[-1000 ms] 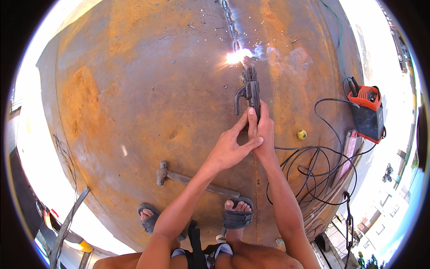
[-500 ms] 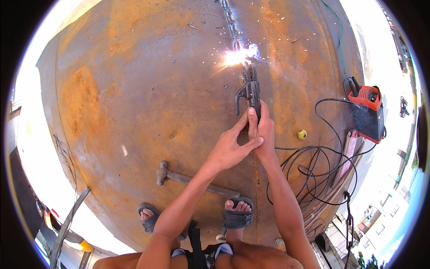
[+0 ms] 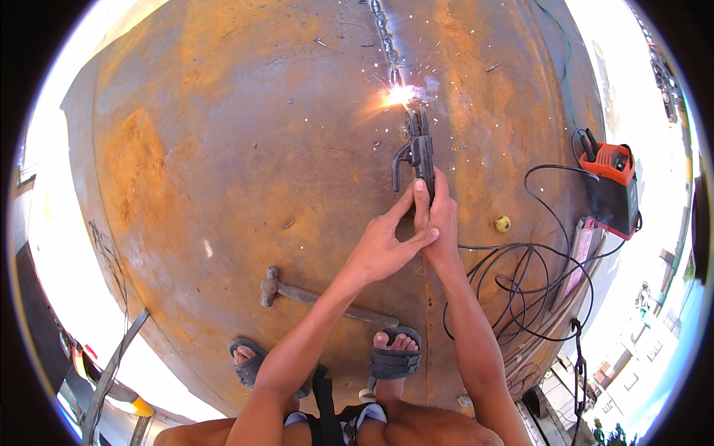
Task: The person welds a seam on a large curved metal surface using a welding torch and electrode, then chips away slag with a hammer. The person repeats this cycle of welding and chipping along the seam.
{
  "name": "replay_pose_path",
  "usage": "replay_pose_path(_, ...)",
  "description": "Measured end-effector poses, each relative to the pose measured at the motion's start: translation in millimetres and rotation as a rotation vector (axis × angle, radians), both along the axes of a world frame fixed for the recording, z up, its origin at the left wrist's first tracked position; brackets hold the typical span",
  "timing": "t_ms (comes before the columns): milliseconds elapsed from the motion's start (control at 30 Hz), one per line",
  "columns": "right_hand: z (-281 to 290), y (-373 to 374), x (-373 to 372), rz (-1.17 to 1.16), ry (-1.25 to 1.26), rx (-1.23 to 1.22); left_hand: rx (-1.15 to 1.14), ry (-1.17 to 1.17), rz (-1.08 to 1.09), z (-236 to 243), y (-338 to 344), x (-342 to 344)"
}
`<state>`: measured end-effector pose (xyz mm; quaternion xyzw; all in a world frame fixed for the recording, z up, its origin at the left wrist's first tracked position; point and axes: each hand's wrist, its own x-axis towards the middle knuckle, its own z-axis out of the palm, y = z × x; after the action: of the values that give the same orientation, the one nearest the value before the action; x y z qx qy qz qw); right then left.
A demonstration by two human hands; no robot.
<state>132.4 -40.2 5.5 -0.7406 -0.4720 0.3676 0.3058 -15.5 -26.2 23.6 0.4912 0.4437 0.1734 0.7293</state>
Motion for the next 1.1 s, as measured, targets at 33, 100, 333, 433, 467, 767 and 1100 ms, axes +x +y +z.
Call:
replay_pose_path(33, -0.6, -0.2, 0.2, 0.003, -0.007, 0.001, -0.006, -0.004, 0.001, 0.0, 0.1, 0.1)
replay_pose_path(100, -2.1, -0.7, 0.4, 0.008, -0.021, 0.004, -0.001, 0.005, -0.003, -2.2, -1.0, 0.0)
replay_pose_path(333, -9.6, -2.5, 0.0, 0.001, -0.046, 0.101, -0.037, -0.009, 0.006, -0.3, -0.6, 0.0)
replay_pose_path(433, -11.9, -2.5, -0.3, 0.0, -0.051, 0.123, -0.014, 0.014, -0.007, 0.2, 0.0, -0.3)
replay_pose_path(467, -11.1, -2.7, 0.2, 0.0, -0.045, 0.103, -0.006, 0.011, -0.003, -0.4, -0.3, -0.3)
replay_pose_path(767, -3.6, -1.1, 0.6, 0.015, -0.022, 0.016, 0.037, 0.027, 0.004, -3.0, -1.5, 0.9)
replay_pose_path(1100, -7.8, -2.2, 1.1, 0.013, -0.025, 0.018, 0.108, 0.043, 0.024, -8.2, -4.5, 1.7)
